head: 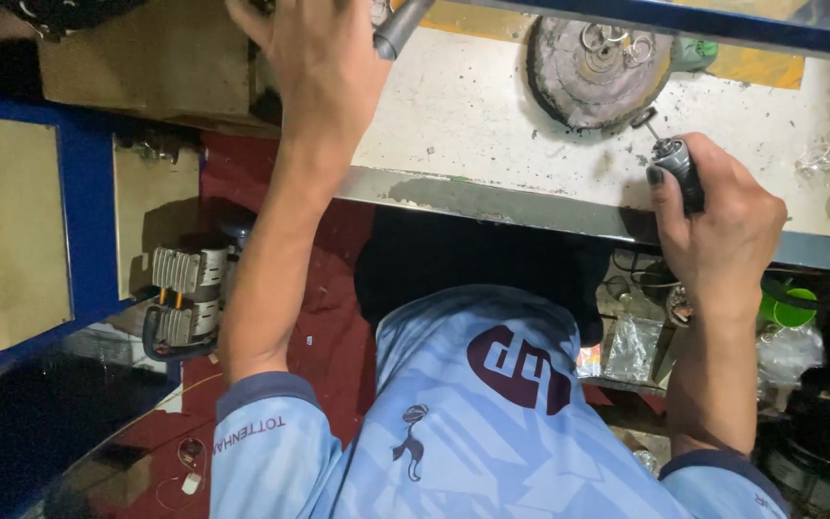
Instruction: Polishing small metal rings using a stationary buffing wheel and a hand-held rotary tool at a jewelry workbench.
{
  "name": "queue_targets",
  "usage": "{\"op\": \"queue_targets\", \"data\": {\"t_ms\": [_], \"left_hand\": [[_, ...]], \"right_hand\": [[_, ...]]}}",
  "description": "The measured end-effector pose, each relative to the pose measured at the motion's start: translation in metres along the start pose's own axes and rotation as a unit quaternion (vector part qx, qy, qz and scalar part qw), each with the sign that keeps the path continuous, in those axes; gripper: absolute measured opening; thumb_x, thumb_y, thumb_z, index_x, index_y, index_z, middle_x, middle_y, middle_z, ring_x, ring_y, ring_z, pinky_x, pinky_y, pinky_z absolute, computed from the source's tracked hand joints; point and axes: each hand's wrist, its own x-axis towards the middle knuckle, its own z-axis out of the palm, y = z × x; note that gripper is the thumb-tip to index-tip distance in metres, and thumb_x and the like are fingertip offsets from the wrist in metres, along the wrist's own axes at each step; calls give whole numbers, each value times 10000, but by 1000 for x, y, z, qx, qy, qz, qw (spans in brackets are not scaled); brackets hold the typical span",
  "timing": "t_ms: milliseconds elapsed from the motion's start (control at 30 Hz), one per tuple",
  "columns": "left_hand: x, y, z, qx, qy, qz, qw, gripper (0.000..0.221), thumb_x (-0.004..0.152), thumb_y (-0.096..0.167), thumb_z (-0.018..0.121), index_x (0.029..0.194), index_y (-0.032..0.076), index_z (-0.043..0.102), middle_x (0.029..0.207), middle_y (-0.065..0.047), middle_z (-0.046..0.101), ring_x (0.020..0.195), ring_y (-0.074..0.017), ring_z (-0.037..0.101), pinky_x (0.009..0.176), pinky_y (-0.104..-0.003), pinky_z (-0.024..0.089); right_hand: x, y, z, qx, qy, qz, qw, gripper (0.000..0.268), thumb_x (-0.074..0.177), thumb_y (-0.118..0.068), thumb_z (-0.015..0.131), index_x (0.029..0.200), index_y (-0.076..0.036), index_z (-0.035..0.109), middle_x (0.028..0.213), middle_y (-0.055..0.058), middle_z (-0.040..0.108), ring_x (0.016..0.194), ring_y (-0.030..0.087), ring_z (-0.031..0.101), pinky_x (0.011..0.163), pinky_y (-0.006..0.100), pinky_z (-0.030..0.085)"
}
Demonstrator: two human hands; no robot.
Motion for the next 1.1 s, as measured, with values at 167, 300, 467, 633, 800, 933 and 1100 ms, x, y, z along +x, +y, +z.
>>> {"op": "queue_targets", "data": {"t_ms": [167, 300, 467, 633, 800, 933, 1100], "left_hand": [[-51, 21, -42, 196, -139, -200, 950, 1132, 998, 1017, 539, 1615, 107, 267, 1669, -188, 266, 1587, -323, 196, 1258, -701, 316], [-77, 29, -36, 139, -163, -204, 955, 823, 988, 798, 913, 957, 65, 542, 1657, -256, 164, 1561, -399, 54, 1166, -835, 248], [-70, 26, -4, 149, -110, -162, 969, 436, 1225, 414, 623, 967, 68, 685, 1676, -229, 192, 1576, -357, 65, 1220, -803, 108], [-54, 35, 16, 160, -47, -168, 971, 463, 1207, 317, 497, 870, 55, 678, 1612, -264, 298, 1539, -383, 131, 1185, -841, 102], [-35, 30, 31, 124, -86, -199, 968, 90, 949, -30, 649, 924, 54, 665, 1602, -272, 288, 1518, -428, 160, 1150, -881, 0], [-17, 17, 53, 81, -140, -269, 950, 384, 1000, 99, 635, 1343, 124, 463, 1218, -93, 527, 1240, -280, 515, 1130, -783, -33], [-13, 3, 56, -12, -89, -264, 960, 246, 944, 51, 530, 1123, 215, 573, 850, 29, 679, 1002, -204, 656, 1086, -716, -18]], "right_hand": [[-4, 2, 2, 21, 11, 15, 1000, 293, 1243, -284, 631, 1374, -33, 706, 1008, 185, 725, 787, 418, 655, 657, 460, 476], [-1, 2, 3, 2, 5, 3, 1000, 320, 1251, -311, 600, 1387, -40, 701, 1014, 186, 738, 758, 425, 653, 623, 463, 458], [1, -1, 0, 29, 2, 2, 1000, 353, 1255, -310, 552, 1395, -18, 694, 1023, 199, 735, 778, 423, 656, 657, 466, 465], [0, 1, 2, 31, -1, 9, 999, 358, 1253, -322, 548, 1390, -25, 691, 1027, 190, 729, 788, 428, 648, 651, 468, 449], [3, -3, -3, 50, -1, -3, 999, 329, 1262, -280, 569, 1374, -2, 703, 989, 187, 705, 748, 406, 615, 650, 454, 441], [2, 0, -1, 45, 2, -3, 999, 328, 1266, -291, 566, 1375, -12, 699, 1008, 184, 720, 761, 407, 631, 653, 459, 444], [0, 0, -1, 56, 8, -5, 998, 309, 1258, -262, 578, 1395, -7, 687, 1019, 193, 726, 765, 404, 636, 657, 457, 450]]}}
